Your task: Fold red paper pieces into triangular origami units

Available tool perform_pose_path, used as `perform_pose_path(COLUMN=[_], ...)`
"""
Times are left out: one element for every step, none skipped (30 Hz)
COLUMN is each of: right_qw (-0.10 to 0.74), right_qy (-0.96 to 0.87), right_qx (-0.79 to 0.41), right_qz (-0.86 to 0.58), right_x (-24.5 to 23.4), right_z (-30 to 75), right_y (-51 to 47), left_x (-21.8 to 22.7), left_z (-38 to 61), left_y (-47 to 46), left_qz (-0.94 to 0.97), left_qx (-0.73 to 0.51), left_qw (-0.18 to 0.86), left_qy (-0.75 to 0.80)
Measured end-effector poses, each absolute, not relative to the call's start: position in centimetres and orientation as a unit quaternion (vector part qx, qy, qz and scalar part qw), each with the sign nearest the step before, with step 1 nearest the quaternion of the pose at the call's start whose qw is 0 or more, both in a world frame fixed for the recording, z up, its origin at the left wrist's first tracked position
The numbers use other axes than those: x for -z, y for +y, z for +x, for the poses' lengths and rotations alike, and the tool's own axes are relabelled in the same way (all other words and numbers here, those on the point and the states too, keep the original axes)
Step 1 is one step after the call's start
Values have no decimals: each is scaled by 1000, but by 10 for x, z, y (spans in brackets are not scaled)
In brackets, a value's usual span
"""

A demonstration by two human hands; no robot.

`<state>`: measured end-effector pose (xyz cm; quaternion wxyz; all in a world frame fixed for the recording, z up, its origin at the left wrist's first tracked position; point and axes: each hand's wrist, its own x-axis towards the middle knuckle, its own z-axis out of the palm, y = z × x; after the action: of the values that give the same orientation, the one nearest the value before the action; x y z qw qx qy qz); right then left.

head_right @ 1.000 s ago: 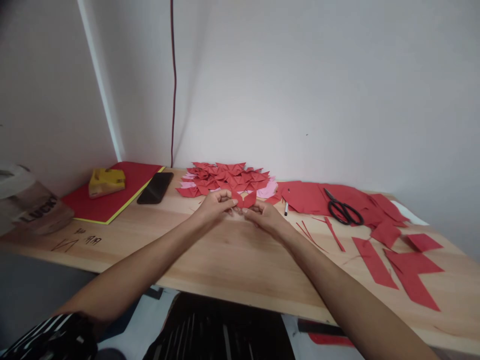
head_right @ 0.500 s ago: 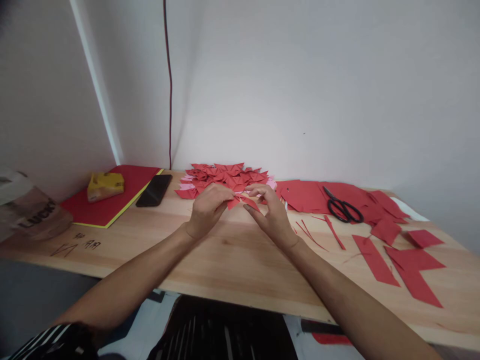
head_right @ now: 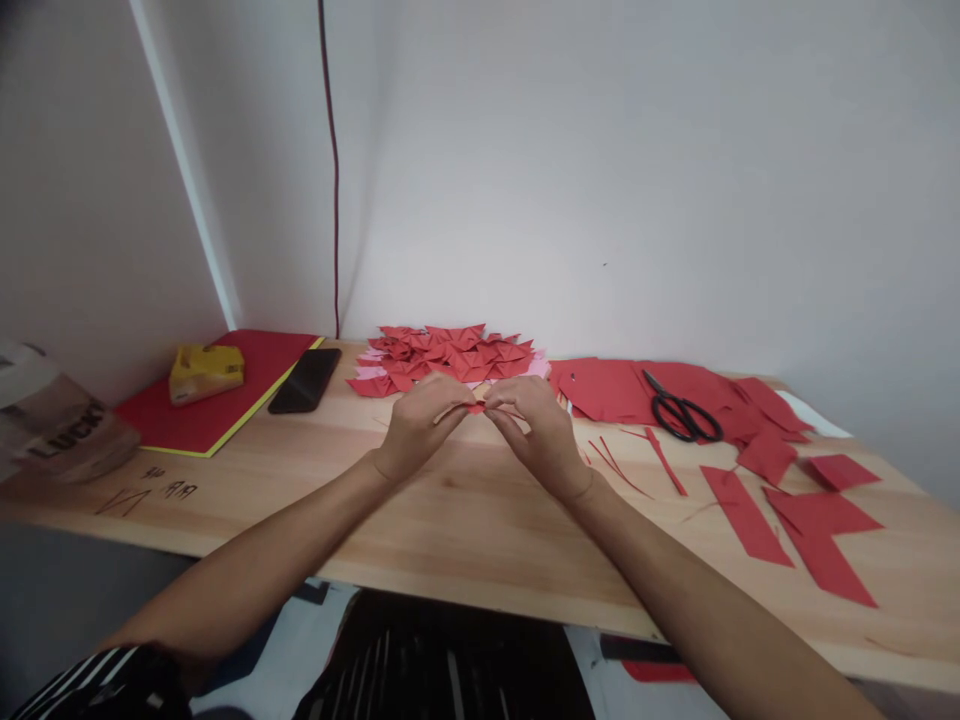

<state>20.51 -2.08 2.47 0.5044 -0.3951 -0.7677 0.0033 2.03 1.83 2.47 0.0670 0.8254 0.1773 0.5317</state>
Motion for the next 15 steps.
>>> perform_pose_path(right_qw=[504,504,504,504,503,503,502,502,503,503,504,505,505,506,507], right_qy=[-761,-753,-744,-737,-732,-726,-721,-717,-713,-709,-705,-701,-696,-691,-687], right_qx=[-20,-36,-47,-56,-64,-75,-87,-101,-116,-132,-147,-162,-176,-188,-198], right_qz=[-408,-423,-436,-447,-455,-463,-469,-473,-475,-476,-476,-477,-479,-480,-481], right_x=[-24,-23,-22,-22,-21,-21,-20,-20,-20,-19,-19,-18,-18,-17,-16], right_z=[205,206,206,206,206,206,206,205,205,205,205,205,205,205,205], right_y=[-20,-20,-20,-19,-18,-18,-17,-16,-16,-15,-14,-14,-13,-13,-12], left_x=[-25,-25,-24,-24,-23,-21,-20,-18,-16,-14,-13,-12,-11,-12,-12], left_z=[21,22,24,25,26,27,28,29,29,30,30,30,31,31,31], left_y=[17,16,16,16,16,17,19,21,24,26,28,29,30,31,31], left_qz=[821,813,800,782,760,737,713,693,677,666,658,651,646,641,639], left_qx=[-528,-524,-518,-514,-511,-509,-507,-505,-502,-498,-494,-492,-489,-487,-484], left_qw=[107,153,202,253,304,350,391,426,453,474,490,502,511,519,524], left_qy=[188,205,225,245,262,275,284,289,290,288,287,287,287,288,287])
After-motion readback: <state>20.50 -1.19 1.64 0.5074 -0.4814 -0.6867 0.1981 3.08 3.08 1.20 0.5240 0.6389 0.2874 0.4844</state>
